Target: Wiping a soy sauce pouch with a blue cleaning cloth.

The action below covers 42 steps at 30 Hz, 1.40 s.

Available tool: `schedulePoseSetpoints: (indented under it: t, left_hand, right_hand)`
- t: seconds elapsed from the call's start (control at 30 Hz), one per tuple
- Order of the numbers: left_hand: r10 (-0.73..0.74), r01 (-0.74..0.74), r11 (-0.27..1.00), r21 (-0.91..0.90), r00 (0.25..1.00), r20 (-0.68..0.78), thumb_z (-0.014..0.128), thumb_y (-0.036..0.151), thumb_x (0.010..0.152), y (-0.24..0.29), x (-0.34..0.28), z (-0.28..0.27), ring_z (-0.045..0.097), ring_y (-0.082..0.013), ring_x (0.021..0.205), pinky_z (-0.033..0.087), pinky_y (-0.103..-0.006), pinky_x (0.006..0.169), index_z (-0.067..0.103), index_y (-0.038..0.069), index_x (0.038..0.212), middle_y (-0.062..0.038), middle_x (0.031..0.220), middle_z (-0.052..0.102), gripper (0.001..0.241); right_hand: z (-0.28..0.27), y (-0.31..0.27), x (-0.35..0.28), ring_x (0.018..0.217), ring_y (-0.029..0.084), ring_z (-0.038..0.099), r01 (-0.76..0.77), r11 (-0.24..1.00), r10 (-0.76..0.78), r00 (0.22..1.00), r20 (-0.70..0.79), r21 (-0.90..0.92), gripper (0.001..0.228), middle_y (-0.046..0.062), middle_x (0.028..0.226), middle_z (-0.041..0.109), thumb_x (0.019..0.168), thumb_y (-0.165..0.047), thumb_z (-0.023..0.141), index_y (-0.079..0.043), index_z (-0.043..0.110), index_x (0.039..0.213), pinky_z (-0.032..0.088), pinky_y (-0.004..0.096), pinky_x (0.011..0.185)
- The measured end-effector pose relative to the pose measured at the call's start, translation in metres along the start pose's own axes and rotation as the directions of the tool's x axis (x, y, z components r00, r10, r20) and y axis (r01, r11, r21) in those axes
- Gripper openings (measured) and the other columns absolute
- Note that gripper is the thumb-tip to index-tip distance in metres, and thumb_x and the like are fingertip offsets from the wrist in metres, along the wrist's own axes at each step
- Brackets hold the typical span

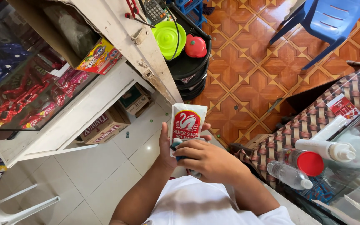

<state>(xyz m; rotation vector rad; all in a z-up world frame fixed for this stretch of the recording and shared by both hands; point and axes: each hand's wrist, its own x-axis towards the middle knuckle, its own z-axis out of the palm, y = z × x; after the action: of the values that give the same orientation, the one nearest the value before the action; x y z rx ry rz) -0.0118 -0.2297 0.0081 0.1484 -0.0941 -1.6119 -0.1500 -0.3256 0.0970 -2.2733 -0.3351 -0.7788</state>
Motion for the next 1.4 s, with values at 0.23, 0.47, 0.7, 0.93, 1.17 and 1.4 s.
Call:
schedulePoseSetpoints:
  t: [0.23, 0.47, 0.7, 0.93, 1.17, 1.4]
  left_hand:
    - [0.021, -0.022, 0.997, -0.073, 1.000, -0.020, 0.053, 0.066, 0.093, 0.001, -0.021, -0.032, 0.062, -0.0319, 0.120, 0.053, -0.0413, 0.104, 0.044, -0.002, 0.148, -0.027, 0.139, 0.056, 0.088]
    - [0.028, -0.019, 0.972, -0.234, 0.999, 0.035, 0.058, 0.068, 0.089, -0.003, -0.030, -0.053, 0.058, -0.0272, 0.124, 0.048, -0.0451, 0.109, 0.044, 0.008, 0.151, -0.016, 0.143, 0.055, 0.087]
    - [-0.013, 0.069, 0.967, -0.244, 0.974, 0.226, 0.045, 0.079, 0.091, -0.005, -0.011, 0.004, -0.002, -0.0476, 0.155, 0.014, -0.0754, 0.113, 0.036, 0.006, 0.156, -0.010, 0.173, 0.008, 0.098]
    - [-0.065, 0.131, 0.964, -0.233, 0.960, 0.272, 0.044, 0.082, 0.088, 0.001, -0.017, 0.011, 0.019, -0.0481, 0.151, 0.030, -0.0587, 0.119, 0.028, 0.006, 0.160, -0.017, 0.170, 0.014, 0.105]
    - [0.067, -0.058, 0.974, -0.219, 0.997, 0.037, 0.051, 0.069, 0.092, -0.019, -0.041, -0.054, 0.059, -0.0288, 0.121, 0.045, -0.0511, 0.107, 0.040, 0.008, 0.153, -0.014, 0.137, 0.058, 0.087]
    - [0.246, -0.182, 0.953, -0.241, 0.932, 0.267, 0.051, 0.073, 0.087, 0.015, -0.084, 0.000, 0.026, -0.0468, 0.151, 0.031, -0.0666, 0.119, 0.011, 0.007, 0.167, -0.022, 0.168, 0.019, 0.111]
  right_hand:
    - [-0.005, 0.003, 0.003, 0.113, 0.039, 0.067, -0.044, 0.987, 0.035, 0.998, -0.060, -0.155, 0.021, 0.017, 0.113, 0.066, 0.102, -0.012, 0.049, -0.004, 0.069, 0.104, 0.054, 0.048, 0.093]
    - [0.007, 0.000, 0.010, 0.117, 0.040, 0.067, -0.125, 0.964, 0.081, 0.979, -0.187, -0.233, 0.017, 0.018, 0.124, 0.067, 0.096, -0.008, 0.057, -0.003, 0.069, 0.108, 0.054, 0.048, 0.099]
    - [0.026, -0.016, 0.023, 0.110, 0.044, 0.068, 0.027, 0.999, -0.024, 0.997, -0.075, 0.036, 0.039, 0.021, 0.114, 0.065, 0.111, -0.026, 0.039, 0.001, 0.066, 0.103, 0.057, 0.051, 0.092]
    - [-0.001, -0.016, 0.013, 0.104, 0.046, 0.068, 0.033, 0.982, -0.042, 0.998, 0.043, 0.186, 0.038, 0.023, 0.108, 0.064, 0.112, -0.023, 0.037, 0.003, 0.064, 0.103, 0.057, 0.053, 0.087]
    - [-0.004, -0.012, 0.029, 0.106, 0.042, 0.068, 0.042, 0.996, -0.041, 0.999, 0.003, -0.083, 0.017, 0.020, 0.110, 0.065, 0.101, -0.011, 0.057, 0.002, 0.067, 0.104, 0.056, 0.051, 0.095]
    - [0.066, -0.053, 0.074, 0.095, 0.044, 0.069, 0.282, 0.899, -0.353, 0.920, 0.173, 0.334, 0.030, 0.022, 0.102, 0.064, 0.106, -0.016, 0.045, 0.003, 0.068, 0.102, 0.058, 0.051, 0.084]
